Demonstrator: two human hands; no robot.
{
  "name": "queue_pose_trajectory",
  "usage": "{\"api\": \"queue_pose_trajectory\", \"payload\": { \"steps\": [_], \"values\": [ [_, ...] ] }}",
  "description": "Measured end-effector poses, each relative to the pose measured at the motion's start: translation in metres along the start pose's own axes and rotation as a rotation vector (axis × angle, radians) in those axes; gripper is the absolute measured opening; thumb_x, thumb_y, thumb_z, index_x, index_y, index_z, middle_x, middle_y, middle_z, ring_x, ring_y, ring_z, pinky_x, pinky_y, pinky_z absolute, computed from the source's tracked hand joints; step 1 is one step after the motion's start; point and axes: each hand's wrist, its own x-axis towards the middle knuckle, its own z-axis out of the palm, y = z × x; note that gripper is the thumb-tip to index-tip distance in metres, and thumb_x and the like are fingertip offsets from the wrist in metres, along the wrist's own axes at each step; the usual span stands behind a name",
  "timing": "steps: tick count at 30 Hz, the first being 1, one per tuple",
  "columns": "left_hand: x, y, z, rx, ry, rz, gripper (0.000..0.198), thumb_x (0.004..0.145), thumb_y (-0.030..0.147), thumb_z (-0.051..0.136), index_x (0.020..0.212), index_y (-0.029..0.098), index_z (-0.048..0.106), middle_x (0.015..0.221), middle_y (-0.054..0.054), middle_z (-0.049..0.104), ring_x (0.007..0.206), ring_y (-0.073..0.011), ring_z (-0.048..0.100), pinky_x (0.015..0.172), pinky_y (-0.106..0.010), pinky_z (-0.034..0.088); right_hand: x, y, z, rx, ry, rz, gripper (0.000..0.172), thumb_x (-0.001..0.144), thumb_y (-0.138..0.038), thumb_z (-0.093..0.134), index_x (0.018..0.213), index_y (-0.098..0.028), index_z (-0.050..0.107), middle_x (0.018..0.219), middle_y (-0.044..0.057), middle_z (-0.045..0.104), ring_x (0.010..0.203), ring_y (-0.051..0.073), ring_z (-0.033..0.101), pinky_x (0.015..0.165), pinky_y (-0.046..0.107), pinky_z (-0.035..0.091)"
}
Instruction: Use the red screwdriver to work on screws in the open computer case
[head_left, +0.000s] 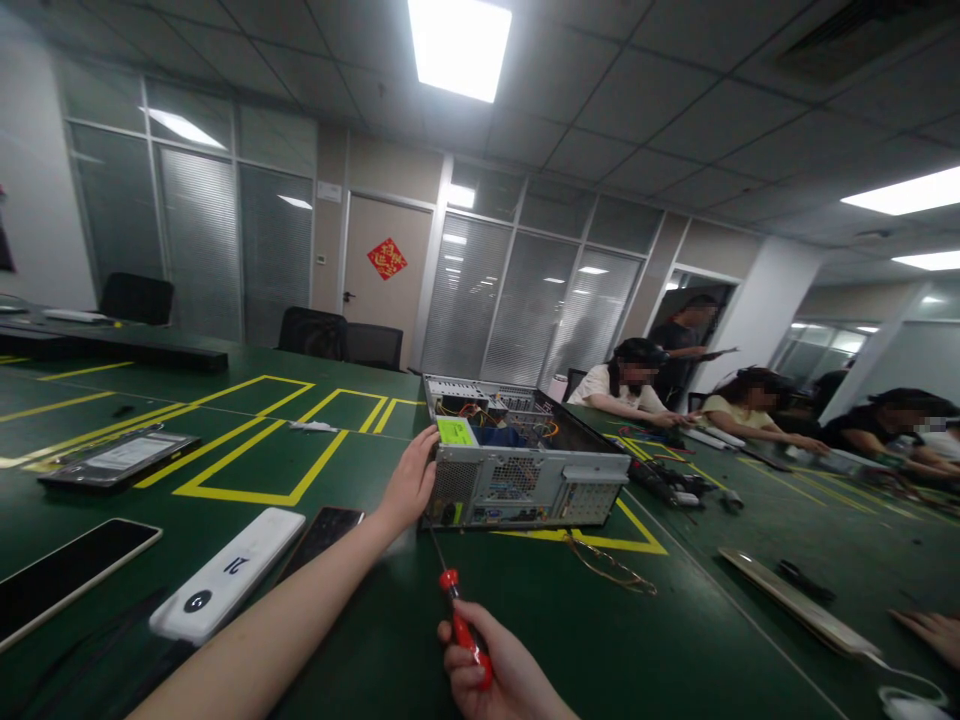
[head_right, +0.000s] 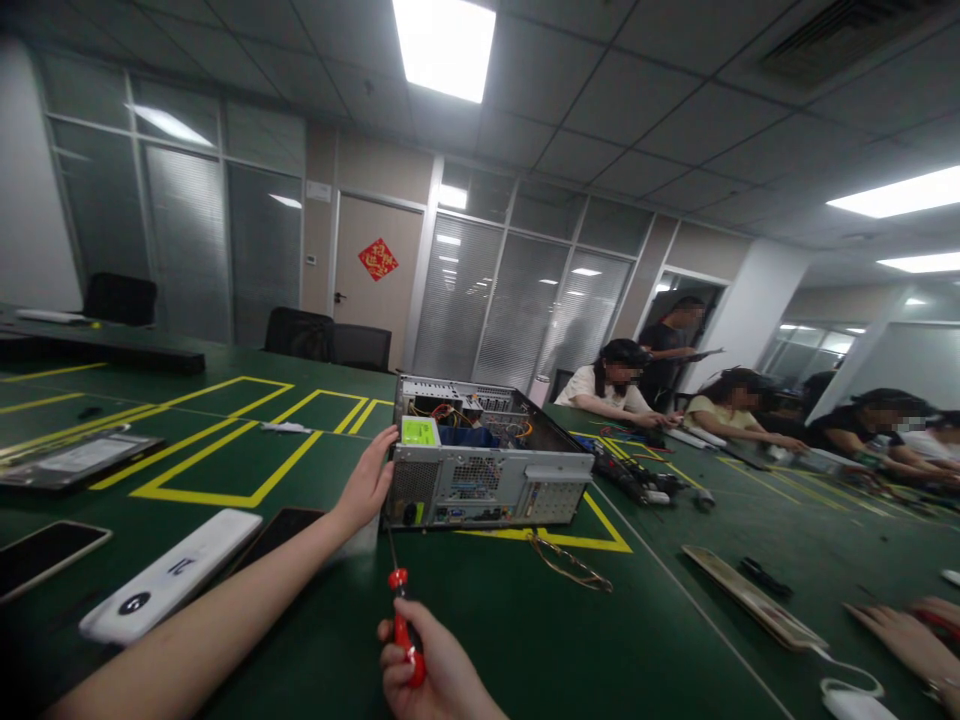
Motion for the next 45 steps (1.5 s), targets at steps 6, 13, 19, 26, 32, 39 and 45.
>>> {"api": "queue_pose_trajectory", "payload": {
  "steps": [6, 13, 19, 26, 32, 39, 45],
  "values": [
    [-0.0005, -0.0009, 0.0007, -0.012, -0.010, -0.013, 0.043, 0.092, 0.024, 0.029, 0.135, 0.020, 0.029, 0.141, -0.010, 0.034, 0.132, -0.0204, 0.032, 0.109, -0.044, 0.029, 0.0019, 0.0032, 0.0025, 0.014, 0.018, -0.018, 0.042, 0.087, -0.044, 0.042, 0.076, -0.006, 0.057, 0.056, 0.004, 0.057, 0.047, 0.008, 0.054, 0.043, 0.015, 0.043],
    [-0.0008, -0.0019, 0.0017, -0.011, -0.006, -0.008, 0.042, 0.092, 0.024, 0.029, 0.134, 0.020, 0.029, 0.140, -0.011, 0.035, 0.132, -0.0207, 0.031, 0.109, -0.045, 0.029, 0.0037, 0.0016, -0.0029, -0.004, -0.024, -0.015, 0.038, 0.087, -0.044, 0.044, 0.080, -0.009, 0.059, 0.057, 0.003, 0.054, 0.043, 0.005, 0.046, 0.034, 0.009, 0.029],
    [0.0001, 0.0010, -0.0008, 0.006, -0.006, -0.008, 0.042, 0.093, 0.024, 0.029, 0.134, 0.019, 0.030, 0.140, -0.011, 0.036, 0.131, -0.0204, 0.033, 0.108, -0.043, 0.030, 0.0025, 0.0017, -0.0009, -0.011, 0.070, -0.020, 0.032, 0.086, -0.037, 0.050, 0.069, -0.009, 0.055, 0.051, 0.000, 0.051, 0.041, 0.003, 0.047, 0.038, 0.008, 0.036],
    [-0.0006, -0.0026, 0.0008, 0.000, -0.004, 0.006, 0.042, 0.093, 0.024, 0.029, 0.134, 0.018, 0.031, 0.140, -0.012, 0.035, 0.132, -0.0196, 0.031, 0.109, -0.043, 0.028, 0.0021, 0.0038, 0.0011, -0.048, 0.039, -0.020, 0.041, 0.088, -0.042, 0.041, 0.085, -0.006, 0.060, 0.061, 0.005, 0.062, 0.047, 0.009, 0.056, 0.039, 0.014, 0.042],
    [-0.0006, -0.0014, 0.0003, 0.007, -0.008, -0.003, 0.041, 0.093, 0.024, 0.029, 0.134, 0.019, 0.030, 0.140, -0.011, 0.035, 0.132, -0.0194, 0.031, 0.110, -0.042, 0.028, 0.0011, 0.0038, 0.0011, -0.056, 0.016, -0.036, 0.039, 0.088, -0.042, 0.043, 0.072, -0.009, 0.057, 0.052, 0.001, 0.053, 0.037, 0.002, 0.040, 0.031, 0.007, 0.024],
    [-0.0008, -0.0013, 0.0005, 0.006, -0.007, -0.011, 0.042, 0.093, 0.024, 0.029, 0.134, 0.018, 0.030, 0.140, -0.011, 0.035, 0.132, -0.0194, 0.031, 0.110, -0.042, 0.029, -0.0001, 0.0059, 0.0020, -0.055, 0.081, -0.032, 0.036, 0.087, -0.039, 0.046, 0.072, -0.008, 0.058, 0.052, 0.003, 0.056, 0.045, 0.005, 0.052, 0.042, 0.011, 0.040],
    [-0.0007, -0.0002, -0.0004, 0.002, -0.017, -0.020, 0.041, 0.093, 0.024, 0.029, 0.133, 0.019, 0.031, 0.141, -0.011, 0.034, 0.132, -0.0197, 0.031, 0.110, -0.043, 0.028, 0.0005, 0.0062, 0.0019, -0.088, -0.023, -0.006, 0.038, 0.088, -0.039, 0.041, 0.086, -0.007, 0.061, 0.059, 0.005, 0.060, 0.051, 0.011, 0.057, 0.046, 0.018, 0.044]
  ]
}}
